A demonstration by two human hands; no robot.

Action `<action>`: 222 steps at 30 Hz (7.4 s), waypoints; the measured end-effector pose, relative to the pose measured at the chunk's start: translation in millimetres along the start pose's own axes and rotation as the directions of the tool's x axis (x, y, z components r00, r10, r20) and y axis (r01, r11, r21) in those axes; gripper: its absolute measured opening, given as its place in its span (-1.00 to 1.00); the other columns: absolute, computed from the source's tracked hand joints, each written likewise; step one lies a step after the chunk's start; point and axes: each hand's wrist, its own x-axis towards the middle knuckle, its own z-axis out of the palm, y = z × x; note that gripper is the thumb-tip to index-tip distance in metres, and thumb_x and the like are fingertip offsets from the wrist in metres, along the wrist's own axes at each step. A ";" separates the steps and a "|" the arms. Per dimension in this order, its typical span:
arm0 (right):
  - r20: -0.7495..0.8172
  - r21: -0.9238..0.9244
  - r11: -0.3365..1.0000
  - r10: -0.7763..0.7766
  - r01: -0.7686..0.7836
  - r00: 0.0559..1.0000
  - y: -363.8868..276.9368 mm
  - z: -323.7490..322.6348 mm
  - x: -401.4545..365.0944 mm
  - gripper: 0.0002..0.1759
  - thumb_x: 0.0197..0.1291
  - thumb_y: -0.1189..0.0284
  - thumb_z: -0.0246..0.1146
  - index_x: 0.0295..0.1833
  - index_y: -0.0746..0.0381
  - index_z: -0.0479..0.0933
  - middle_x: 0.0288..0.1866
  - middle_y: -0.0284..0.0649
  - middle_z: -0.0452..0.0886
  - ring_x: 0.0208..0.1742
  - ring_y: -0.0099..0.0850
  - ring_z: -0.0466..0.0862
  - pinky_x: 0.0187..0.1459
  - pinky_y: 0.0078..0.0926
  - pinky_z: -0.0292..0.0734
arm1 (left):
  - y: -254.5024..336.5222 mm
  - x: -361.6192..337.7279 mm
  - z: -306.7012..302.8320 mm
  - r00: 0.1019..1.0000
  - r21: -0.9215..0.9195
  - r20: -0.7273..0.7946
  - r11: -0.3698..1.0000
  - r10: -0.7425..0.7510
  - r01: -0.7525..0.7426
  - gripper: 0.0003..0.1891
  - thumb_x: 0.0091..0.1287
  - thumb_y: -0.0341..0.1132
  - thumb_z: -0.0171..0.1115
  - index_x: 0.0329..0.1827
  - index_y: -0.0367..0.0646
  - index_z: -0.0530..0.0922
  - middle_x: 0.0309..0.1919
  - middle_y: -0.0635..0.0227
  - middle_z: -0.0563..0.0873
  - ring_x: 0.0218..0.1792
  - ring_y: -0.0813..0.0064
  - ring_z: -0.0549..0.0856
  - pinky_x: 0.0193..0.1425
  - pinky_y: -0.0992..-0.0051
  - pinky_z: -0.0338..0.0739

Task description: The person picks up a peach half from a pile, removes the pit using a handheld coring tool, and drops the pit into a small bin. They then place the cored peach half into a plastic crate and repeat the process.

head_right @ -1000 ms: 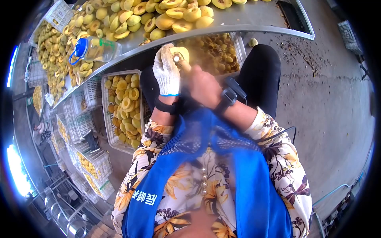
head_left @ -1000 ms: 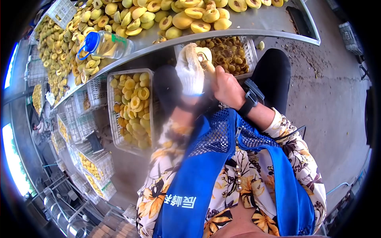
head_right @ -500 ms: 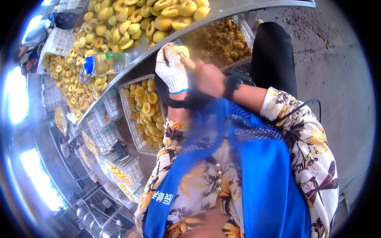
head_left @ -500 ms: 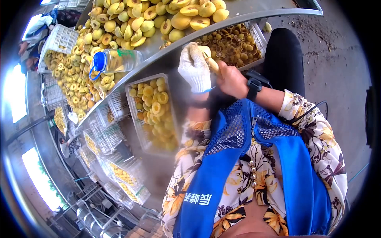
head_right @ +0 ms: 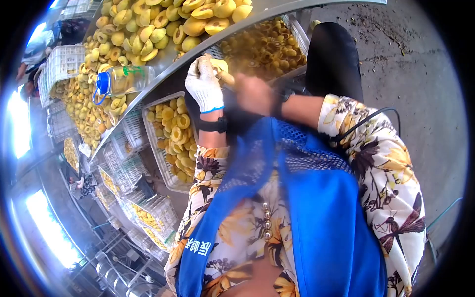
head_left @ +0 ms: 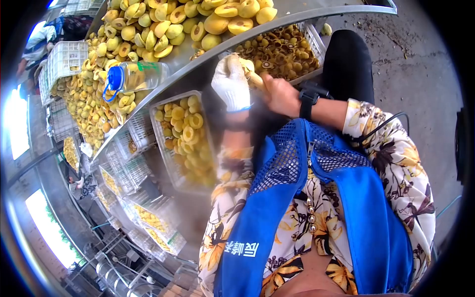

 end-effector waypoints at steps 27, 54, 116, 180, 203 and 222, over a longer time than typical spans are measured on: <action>0.427 0.263 0.804 0.399 -0.533 0.812 -64.1 -32.8 -8.5 -0.79 0.08 0.48 0.00 -0.13 0.25 0.32 -0.66 -0.32 0.41 -0.80 -0.56 0.41 -0.83 -0.59 0.23 | -40.3 6.7 -11.2 0.820 -0.651 0.365 0.509 -0.441 0.563 -0.63 0.36 0.01 -0.01 -0.11 -0.15 0.47 -0.31 0.12 0.63 -0.40 0.19 0.61 -0.45 0.34 0.53; 0.485 0.872 0.125 -0.106 -0.472 0.868 -26.4 -34.0 2.3 -0.91 0.23 0.49 0.13 -0.15 0.16 0.42 -0.62 -0.49 0.36 -0.75 -0.69 0.31 -0.77 -0.72 0.14 | -52.5 32.1 -20.6 0.776 -0.701 0.388 0.387 -0.497 0.599 -0.48 0.31 0.23 -0.11 -0.15 -0.06 0.51 -0.32 0.26 0.62 -0.48 0.34 0.60 -0.63 0.56 0.39; -0.302 0.147 0.984 -0.049 0.097 0.952 -23.3 -51.0 21.0 -0.53 0.03 0.22 0.32 0.03 0.23 0.51 -0.34 -0.02 0.64 -0.30 -0.19 0.66 -0.21 -0.37 0.52 | 10.3 -10.1 -19.9 0.777 -0.710 0.468 0.344 -0.422 0.614 -0.58 0.35 0.10 -0.06 -0.27 -0.09 0.54 -0.41 0.18 0.66 -0.47 0.25 0.64 -0.48 0.40 0.53; -0.009 -0.193 0.979 -0.065 0.062 0.998 -28.5 -34.7 -1.2 -0.75 0.15 0.44 0.14 -0.25 0.35 0.23 -0.55 0.19 0.50 -0.41 0.14 0.55 -0.39 -0.01 0.41 | -2.3 -3.5 9.7 0.977 -0.548 0.025 0.815 -0.210 0.189 -0.68 0.44 -0.10 -0.05 -0.17 -0.19 0.50 -0.33 0.32 0.62 -0.40 0.48 0.59 -0.32 0.55 0.52; 0.045 0.018 0.995 -0.104 0.103 0.994 -21.4 -11.3 2.1 -0.80 0.12 0.43 0.07 -0.19 0.33 0.35 -0.61 -0.01 0.50 -0.60 -0.18 0.57 -0.52 -0.30 0.46 | 0.0 9.5 -5.6 0.823 -0.709 0.304 0.463 -0.480 0.532 -0.80 0.29 -0.23 0.16 -0.19 -0.19 0.47 -0.50 0.21 0.60 -0.62 0.30 0.57 -0.54 0.35 0.52; 0.820 0.549 0.247 0.027 -0.799 0.572 -32.4 -29.0 3.1 -0.84 0.22 0.59 0.03 -0.12 0.15 0.32 -0.66 -0.45 0.21 -0.79 -0.70 0.13 -0.76 -0.69 0.06 | 4.0 13.5 -12.0 0.879 -0.525 0.278 0.706 -0.387 0.476 -0.80 0.34 -0.24 0.13 -0.32 -0.22 0.51 -0.51 0.19 0.62 -0.67 0.36 0.56 -0.62 0.44 0.48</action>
